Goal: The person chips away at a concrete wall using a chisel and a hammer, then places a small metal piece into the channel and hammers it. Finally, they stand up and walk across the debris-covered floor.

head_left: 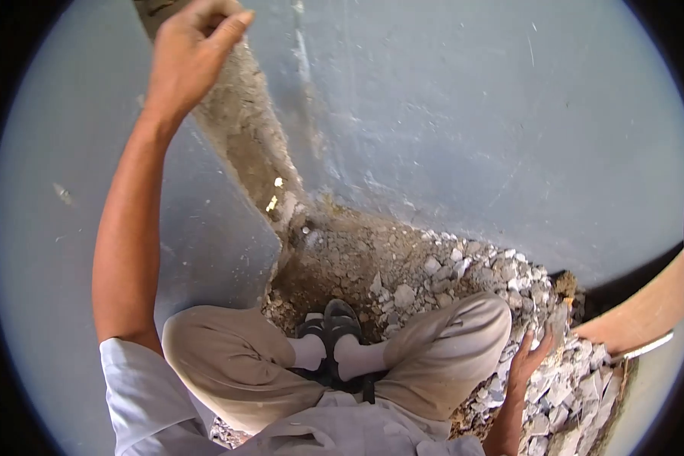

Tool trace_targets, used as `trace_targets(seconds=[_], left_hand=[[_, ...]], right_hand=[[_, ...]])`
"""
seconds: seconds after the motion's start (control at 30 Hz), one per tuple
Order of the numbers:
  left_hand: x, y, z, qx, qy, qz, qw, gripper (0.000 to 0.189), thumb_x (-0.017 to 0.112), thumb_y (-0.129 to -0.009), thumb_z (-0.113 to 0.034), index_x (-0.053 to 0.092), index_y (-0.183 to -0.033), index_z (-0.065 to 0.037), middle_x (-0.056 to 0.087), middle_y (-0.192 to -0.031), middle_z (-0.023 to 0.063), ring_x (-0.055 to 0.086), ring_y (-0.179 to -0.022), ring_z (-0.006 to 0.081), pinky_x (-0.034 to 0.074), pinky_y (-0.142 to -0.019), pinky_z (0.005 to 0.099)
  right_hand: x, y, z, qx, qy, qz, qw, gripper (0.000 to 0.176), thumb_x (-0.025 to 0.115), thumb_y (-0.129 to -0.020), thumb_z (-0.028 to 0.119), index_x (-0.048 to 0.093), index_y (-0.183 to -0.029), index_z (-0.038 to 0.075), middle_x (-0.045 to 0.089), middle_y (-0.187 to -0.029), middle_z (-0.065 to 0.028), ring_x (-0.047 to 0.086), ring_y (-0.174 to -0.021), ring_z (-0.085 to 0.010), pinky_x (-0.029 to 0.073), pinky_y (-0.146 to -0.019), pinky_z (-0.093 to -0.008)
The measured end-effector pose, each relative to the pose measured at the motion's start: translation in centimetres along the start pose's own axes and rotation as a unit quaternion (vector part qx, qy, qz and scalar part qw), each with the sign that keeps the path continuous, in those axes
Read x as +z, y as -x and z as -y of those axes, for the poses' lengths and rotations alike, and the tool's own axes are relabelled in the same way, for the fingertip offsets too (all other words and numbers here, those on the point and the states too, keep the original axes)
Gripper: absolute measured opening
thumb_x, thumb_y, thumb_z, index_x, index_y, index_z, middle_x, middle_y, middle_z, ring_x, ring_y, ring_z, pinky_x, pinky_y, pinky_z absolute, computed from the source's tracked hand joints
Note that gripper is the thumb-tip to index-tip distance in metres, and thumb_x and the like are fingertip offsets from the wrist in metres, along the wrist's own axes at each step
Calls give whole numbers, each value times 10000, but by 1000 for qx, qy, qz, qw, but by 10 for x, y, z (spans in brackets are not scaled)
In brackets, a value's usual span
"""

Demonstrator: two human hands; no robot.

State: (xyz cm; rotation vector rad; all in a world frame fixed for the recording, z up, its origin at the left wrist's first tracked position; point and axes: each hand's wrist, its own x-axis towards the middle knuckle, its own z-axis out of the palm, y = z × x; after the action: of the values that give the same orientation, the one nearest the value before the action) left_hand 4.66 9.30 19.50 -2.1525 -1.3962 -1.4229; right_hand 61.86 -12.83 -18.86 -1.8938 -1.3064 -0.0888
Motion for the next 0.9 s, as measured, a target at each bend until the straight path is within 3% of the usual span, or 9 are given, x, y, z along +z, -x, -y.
trace_targets(seconds=[0.13,0.27,0.43,0.57,0.67,0.77,0.83,0.9], left_hand=[[-15,-6,4,-50,-211,193,957,335,718,-867,-294,669,-893,36,681,-818,150,662,-814,277,513,-752,378],[-24,-3,14,-64,-417,378,824,341,727,-846,-295,661,-864,38,678,-868,232,664,-825,383,522,-758,460],[-35,8,32,-8,-461,363,809,345,764,-785,-322,702,-850,11,703,-929,221,679,-921,399,547,-816,466],[-44,15,35,25,-459,342,819,340,754,-774,-335,711,-832,-2,709,-894,210,685,-907,379,533,-871,454],[-48,20,39,37,-445,339,828,339,745,-775,-342,715,-818,-7,710,-859,207,686,-899,374,514,-913,448],[-49,23,42,36,-415,329,847,315,740,-779,-323,720,-818,-11,708,-844,208,686,-892,371,493,-944,443],[-48,21,38,25,-401,324,856,283,734,-790,-284,719,-842,-6,707,-854,214,685,-885,373,484,-951,449],[-45,14,41,10,-339,267,902,259,714,-807,-227,697,-913,8,703,-879,227,682,-869,377,476,-952,459]], right_hand=[[0,8,10,-2,-26,5,1000,504,552,-1002,277,458,-1374,-49,467,-1401,-233,420,-1327,-363,305,-1118,-472],[-16,-12,43,-2,-74,-12,997,507,574,-991,277,469,-1372,-41,473,-1408,-207,437,-1323,-332,336,-1106,-461],[-63,-95,130,-149,-76,-65,984,462,599,-960,166,495,-1362,-37,502,-1405,-211,437,-1345,-343,298,-1137,-451],[-110,-172,230,-317,-59,-141,936,444,613,-953,141,518,-1356,-21,505,-1411,-204,445,-1346,-340,312,-1131,-436],[-130,-193,286,-341,-63,-176,921,425,602,-975,162,527,-1365,8,504,-1435,-168,460,-1346,-297,320,-1129,-441],[-123,-181,287,-337,-112,-151,923,445,624,-959,181,532,-1367,28,511,-1427,-163,454,-1350,-307,318,-1131,-435],[-107,-156,269,-334,-74,-104,934,466,646,-937,180,532,-1359,18,505,-1416,-188,454,-1341,-332,324,-1126,-436],[-90,-135,250,-305,-71,-49,949,485,664,-920,185,532,-1356,18,500,-1412,-198,451,-1338,-344,331,-1121,-444]])
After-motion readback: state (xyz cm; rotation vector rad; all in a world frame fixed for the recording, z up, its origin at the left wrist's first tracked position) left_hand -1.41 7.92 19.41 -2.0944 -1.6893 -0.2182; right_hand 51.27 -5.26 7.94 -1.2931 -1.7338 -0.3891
